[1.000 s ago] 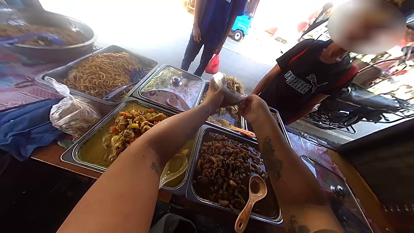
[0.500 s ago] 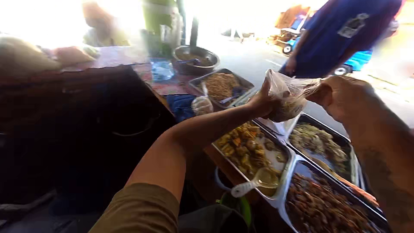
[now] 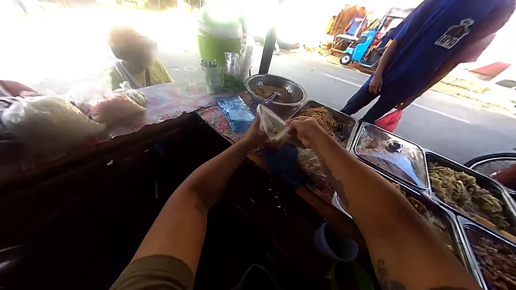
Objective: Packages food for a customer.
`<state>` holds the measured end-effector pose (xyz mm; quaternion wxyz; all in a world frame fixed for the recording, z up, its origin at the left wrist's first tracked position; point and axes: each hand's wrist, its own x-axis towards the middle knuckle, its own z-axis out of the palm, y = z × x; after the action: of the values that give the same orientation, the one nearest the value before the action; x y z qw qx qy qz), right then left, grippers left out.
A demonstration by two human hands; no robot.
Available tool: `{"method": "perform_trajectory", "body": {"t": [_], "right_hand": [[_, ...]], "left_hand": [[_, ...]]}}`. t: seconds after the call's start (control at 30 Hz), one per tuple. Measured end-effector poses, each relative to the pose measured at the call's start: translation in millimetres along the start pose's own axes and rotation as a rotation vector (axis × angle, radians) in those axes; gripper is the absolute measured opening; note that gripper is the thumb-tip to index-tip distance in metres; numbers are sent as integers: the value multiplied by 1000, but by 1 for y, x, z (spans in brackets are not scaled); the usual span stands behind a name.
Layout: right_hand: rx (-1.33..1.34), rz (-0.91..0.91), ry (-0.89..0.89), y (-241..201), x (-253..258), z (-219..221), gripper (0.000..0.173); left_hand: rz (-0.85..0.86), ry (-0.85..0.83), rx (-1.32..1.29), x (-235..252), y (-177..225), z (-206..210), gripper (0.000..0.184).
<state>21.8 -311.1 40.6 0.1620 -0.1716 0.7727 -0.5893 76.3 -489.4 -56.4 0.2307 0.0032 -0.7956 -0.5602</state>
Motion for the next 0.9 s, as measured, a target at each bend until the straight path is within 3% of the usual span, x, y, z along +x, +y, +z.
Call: {"method": "perform_trajectory", "body": {"t": [0.2,0.23,0.33,0.37,0.4,0.43,0.53,0.6,0.67,0.7,0.77,0.87,0.9], "right_hand": [[177,-215,93,10,7,22,25],[68,-260,90,12,4,21,28],[-514,-356,61,18,2,19,68],[-632,-380,75,19,3,20,60],[-682,-415,120,18,3,20,38],[-668,-444,165,13,1,17,22],[-395,-532,185,-16,-16,5,16],[-192,-550,64,-35,-35,-1,23],[-186,-494,-114,-49,-57,-3,43],[-220,-471,-178,-53,-66,-3,41],[-252,-438,-275,-58,-83,-5,18],[-207,-503,-391,-51,-102,-13,18],[-173,-528,-424,-46,-106,-13,19]], "left_hand": [[10,168,-506,10,7,-18,100],[-5,218,-545,15,8,-18,98],[-9,308,-538,31,18,-25,82],[12,298,-526,32,25,-30,71],[51,277,-498,32,32,-35,56],[94,245,-457,30,41,-41,41],[259,140,-289,17,83,-57,22],[407,58,-160,4,115,-57,19],[546,-71,-74,-14,142,-48,15],[590,-137,-43,-24,153,-43,15],[577,-188,-58,-48,164,-37,24],[212,-414,-385,-85,157,-34,93],[68,-525,-492,-96,151,-30,98]]}}
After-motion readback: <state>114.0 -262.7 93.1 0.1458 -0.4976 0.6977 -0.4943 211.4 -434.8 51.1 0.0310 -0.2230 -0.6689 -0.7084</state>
